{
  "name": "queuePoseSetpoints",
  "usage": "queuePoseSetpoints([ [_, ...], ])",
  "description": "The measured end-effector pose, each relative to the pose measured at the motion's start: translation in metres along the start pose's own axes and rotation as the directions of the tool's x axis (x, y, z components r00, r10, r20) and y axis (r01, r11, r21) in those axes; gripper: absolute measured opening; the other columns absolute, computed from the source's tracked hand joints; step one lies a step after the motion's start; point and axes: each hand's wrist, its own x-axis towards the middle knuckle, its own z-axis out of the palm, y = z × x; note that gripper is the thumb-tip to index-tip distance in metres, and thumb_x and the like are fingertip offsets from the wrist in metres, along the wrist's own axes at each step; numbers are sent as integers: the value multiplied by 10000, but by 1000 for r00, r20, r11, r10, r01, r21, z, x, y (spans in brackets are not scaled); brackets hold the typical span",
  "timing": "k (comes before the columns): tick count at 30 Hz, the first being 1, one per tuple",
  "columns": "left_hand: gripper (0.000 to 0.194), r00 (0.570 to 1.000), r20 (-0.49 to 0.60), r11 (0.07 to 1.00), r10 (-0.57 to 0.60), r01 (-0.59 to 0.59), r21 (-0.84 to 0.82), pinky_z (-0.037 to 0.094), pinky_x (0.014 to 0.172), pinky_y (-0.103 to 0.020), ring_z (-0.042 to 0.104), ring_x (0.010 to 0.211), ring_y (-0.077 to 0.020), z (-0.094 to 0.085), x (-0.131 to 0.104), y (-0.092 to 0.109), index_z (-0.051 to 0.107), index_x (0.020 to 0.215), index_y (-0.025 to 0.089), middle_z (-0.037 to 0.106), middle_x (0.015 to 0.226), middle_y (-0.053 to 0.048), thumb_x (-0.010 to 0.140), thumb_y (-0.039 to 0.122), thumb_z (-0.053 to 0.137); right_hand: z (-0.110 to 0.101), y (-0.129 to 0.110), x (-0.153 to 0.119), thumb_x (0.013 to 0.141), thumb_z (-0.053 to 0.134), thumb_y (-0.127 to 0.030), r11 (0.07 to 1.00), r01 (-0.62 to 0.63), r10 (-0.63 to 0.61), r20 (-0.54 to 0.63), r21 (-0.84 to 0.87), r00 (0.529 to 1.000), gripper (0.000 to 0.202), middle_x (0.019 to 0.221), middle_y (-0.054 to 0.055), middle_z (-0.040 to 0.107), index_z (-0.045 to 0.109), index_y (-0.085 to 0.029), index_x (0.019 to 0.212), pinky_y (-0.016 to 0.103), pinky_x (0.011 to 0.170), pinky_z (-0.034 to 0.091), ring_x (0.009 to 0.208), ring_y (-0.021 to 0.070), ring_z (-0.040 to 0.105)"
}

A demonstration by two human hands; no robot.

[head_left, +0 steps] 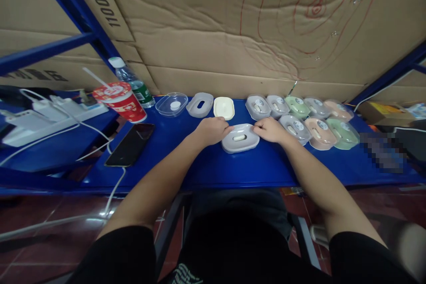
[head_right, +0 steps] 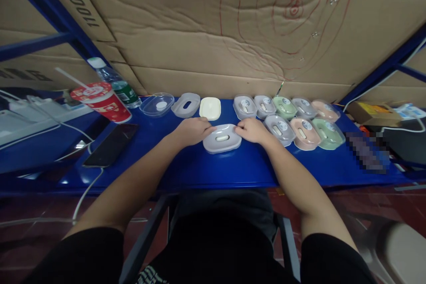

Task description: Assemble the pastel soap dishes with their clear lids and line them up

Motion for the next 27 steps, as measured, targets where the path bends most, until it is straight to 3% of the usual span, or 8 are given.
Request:
queuePoseSetpoints([
  [3,529,997,52,998,-49,51,-44,547,843,-374,740,1039,-290,5,5,-3,819,1031,193,783,1149,-135,1091,481,379,-2,-3,1,1002,493,-386,999,-31,32,56,-23,998,419,689,49,678,668,-200,670,317,623,323,656,180,556],
  [7,545,987,129,988,-94,109,-112,549,843,-371,741,1041,-285,8,11,-7,813,1031,223,804,1113,-109,1091,532,368,1,-3,4,1037,475,-410,997,-71,73,78,-21,994,431,764,66,731,705,-195,743,311,637,354,698,193,605],
  [13,422,994,45,981,-95,101,-165,560,854,-383,735,1046,-282,11,13,-8,820,1066,257,791,1177,-92,1034,549,516,8,5,8,1057,463,-446,997,-74,73,124,4,990,461,796,61,745,720,-189,772,299,662,389,725,190,627],
  [16,375,985,-78,973,-153,136,-184,561,917,-379,721,1115,-275,2,10,-16,802,1157,264,773,1222,-77,1030,518,557,7,7,7,1062,449,-482,997,-68,64,132,22,989,495,748,47,714,699,-193,749,299,646,380,685,182,601],
  [19,358,900,-274,937,-340,300,-178,559,992,-414,697,1198,-309,-13,3,-36,784,1207,241,740,1289,-102,1055,451,536,6,8,5,1066,446,-509,998,-45,40,125,33,991,507,739,43,698,674,-200,735,301,652,381,679,180,591],
  [21,356,830,-308,885,-465,439,-154,570,996,-461,693,1210,-350,-22,-2,-54,768,1251,223,715,1322,-138,1051,409,540,6,10,5,1065,451,-517,998,-31,26,121,46,992,500,738,40,687,655,-203,734,300,666,388,688,179,592],
  [24,386,761,-228,791,-607,607,-77,580,984,-532,699,1201,-413,-27,-9,-80,737,1322,180,656,1408,-207,1017,352,575,7,13,4,1064,446,-540,998,-21,14,120,62,993,511,719,31,660,616,-206,716,297,660,381,681,173,579],
  [27,411,707,-104,712,-699,703,-3,579,986,-566,691,1217,-464,-26,-13,-99,723,1326,99,621,1430,-277,981,282,595,8,14,3,1062,436,-562,998,-7,-1,114,67,993,528,698,20,631,580,-209,697,296,648,366,665,166,559],
])
